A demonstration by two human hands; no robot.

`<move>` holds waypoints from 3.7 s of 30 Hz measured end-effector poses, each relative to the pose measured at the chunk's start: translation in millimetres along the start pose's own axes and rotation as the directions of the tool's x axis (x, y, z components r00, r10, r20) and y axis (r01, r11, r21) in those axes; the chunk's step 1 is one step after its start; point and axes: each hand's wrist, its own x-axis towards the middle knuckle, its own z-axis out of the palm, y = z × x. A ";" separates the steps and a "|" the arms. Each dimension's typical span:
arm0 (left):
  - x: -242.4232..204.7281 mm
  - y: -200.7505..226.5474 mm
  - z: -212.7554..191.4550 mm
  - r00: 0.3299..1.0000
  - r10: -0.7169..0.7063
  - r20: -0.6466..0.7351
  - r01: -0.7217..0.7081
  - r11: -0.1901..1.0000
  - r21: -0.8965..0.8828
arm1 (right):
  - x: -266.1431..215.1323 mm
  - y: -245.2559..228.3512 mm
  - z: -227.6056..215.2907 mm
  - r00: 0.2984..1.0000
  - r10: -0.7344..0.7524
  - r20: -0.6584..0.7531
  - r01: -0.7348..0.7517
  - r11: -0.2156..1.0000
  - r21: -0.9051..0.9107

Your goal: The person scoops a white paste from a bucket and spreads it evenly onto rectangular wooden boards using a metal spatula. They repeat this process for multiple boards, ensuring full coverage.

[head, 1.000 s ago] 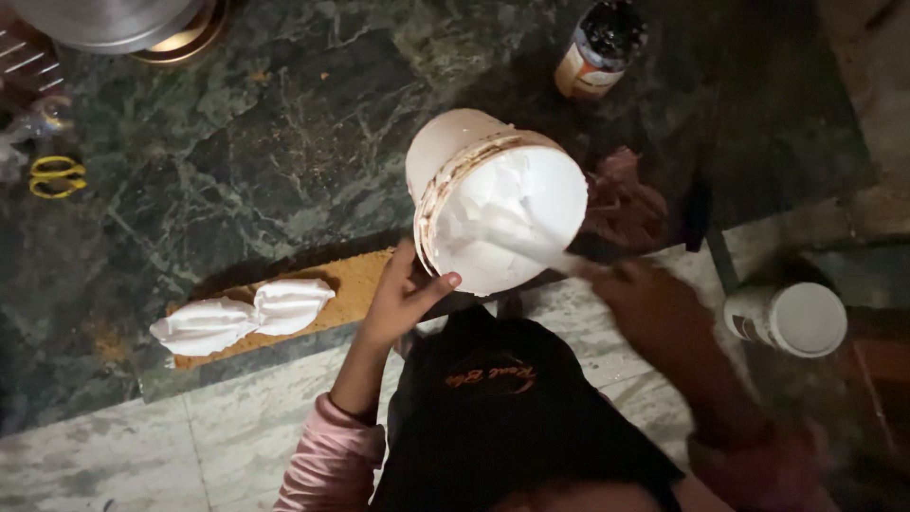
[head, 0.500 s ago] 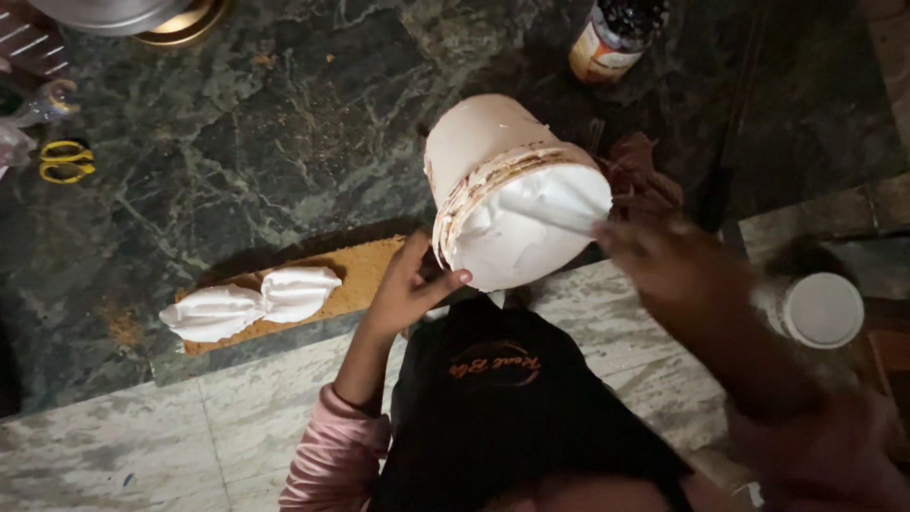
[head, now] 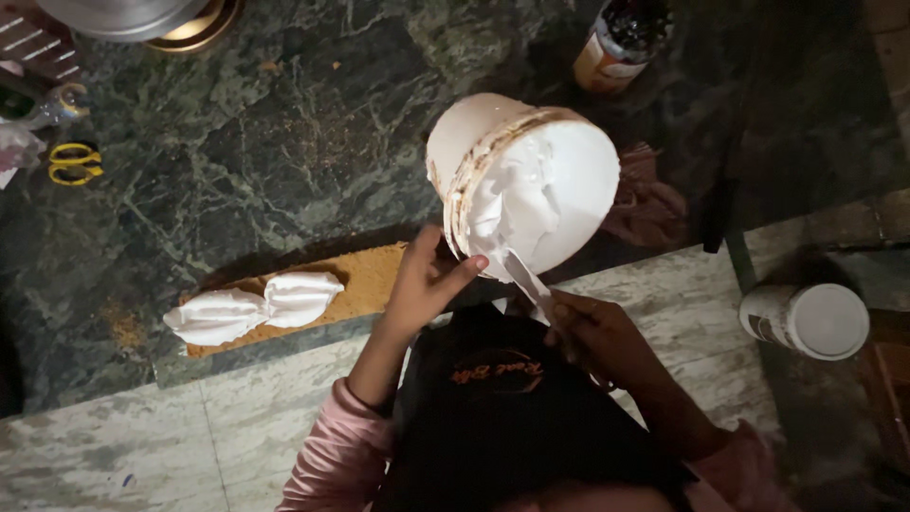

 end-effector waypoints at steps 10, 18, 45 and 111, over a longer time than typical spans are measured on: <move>41.8 -5.7 2.3 0.994 -0.002 -0.109 -0.042 0.919 -0.393 | -10.7 -17.3 -29.0 0.999 -0.010 -0.031 0.015 0.985 0.170; 63.2 -43.9 -26.4 0.983 -0.164 -0.082 0.091 0.825 -0.558 | -2.9 -35.3 -29.0 0.978 -0.208 -0.017 0.208 0.978 -0.016; -115.0 -66.1 -36.6 0.968 -0.201 -0.151 0.093 0.844 -0.528 | 16.8 -86.7 15.5 0.724 -0.645 0.246 0.685 0.714 -0.144; -188.0 -51.3 -115.2 0.713 -0.255 -0.653 -0.011 0.927 -0.375 | 29.9 -70.1 6.0 0.794 -0.552 0.256 0.600 0.639 -0.482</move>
